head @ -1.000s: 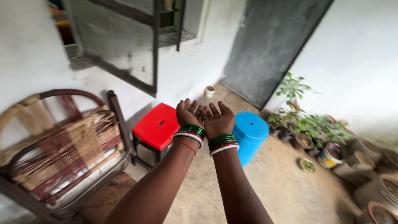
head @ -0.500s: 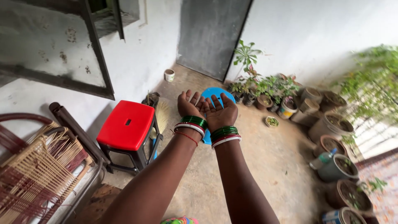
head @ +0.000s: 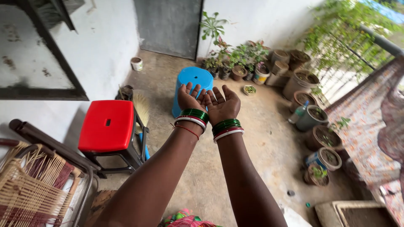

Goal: The person handles and inspects a small circular jewelry item, likely a small bangle or ring.

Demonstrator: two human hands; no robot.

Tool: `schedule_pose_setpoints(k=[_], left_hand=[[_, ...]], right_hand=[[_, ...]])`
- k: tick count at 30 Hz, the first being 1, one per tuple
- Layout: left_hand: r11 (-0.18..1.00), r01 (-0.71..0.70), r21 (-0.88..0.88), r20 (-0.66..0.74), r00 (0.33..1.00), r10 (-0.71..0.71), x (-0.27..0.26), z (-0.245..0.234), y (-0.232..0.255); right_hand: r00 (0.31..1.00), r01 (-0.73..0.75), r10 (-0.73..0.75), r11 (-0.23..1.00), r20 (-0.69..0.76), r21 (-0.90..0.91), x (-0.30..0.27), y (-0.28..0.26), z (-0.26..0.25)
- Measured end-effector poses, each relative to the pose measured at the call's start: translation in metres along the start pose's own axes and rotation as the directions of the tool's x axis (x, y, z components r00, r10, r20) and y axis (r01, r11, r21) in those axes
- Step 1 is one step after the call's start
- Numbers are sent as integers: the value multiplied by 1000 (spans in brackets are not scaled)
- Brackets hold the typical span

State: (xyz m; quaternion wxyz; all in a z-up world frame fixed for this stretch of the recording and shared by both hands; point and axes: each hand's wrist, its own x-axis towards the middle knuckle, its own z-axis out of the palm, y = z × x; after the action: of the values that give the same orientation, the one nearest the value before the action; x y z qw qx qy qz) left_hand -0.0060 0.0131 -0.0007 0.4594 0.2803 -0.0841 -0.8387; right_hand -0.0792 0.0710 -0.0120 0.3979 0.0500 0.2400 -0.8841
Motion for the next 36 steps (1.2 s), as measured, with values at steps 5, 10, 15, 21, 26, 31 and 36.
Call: schedule_pose_setpoints(k=[5,10,15,21,26,31,36], left_hand=[[996,77,36,25,997,-78,-7,2,-23],[993,109,40,58,992,-111,2,8,-53],[987,148,61,52,987,-151,1,24,-93],[979,187,78,105,975,-194,13,51,-140],[976,200,82,111,972,-209,18,71,-184],[964,251,91,130,956,-262,18,88,-230],[944,311,111,149,934,-325,9,104,-286]], right_hand=[[996,72,-71,997,-49,3,-9,-19,-15],[991,114,-112,993,-79,21,-6,-41,-29],[982,158,-155,987,-112,24,2,-80,-44],[971,190,-183,981,-153,29,21,-127,-53],[959,225,-215,974,-185,33,36,-168,-68],[944,260,-248,965,-218,27,46,-210,-86],[919,315,-293,948,-263,45,50,-262,-117]])
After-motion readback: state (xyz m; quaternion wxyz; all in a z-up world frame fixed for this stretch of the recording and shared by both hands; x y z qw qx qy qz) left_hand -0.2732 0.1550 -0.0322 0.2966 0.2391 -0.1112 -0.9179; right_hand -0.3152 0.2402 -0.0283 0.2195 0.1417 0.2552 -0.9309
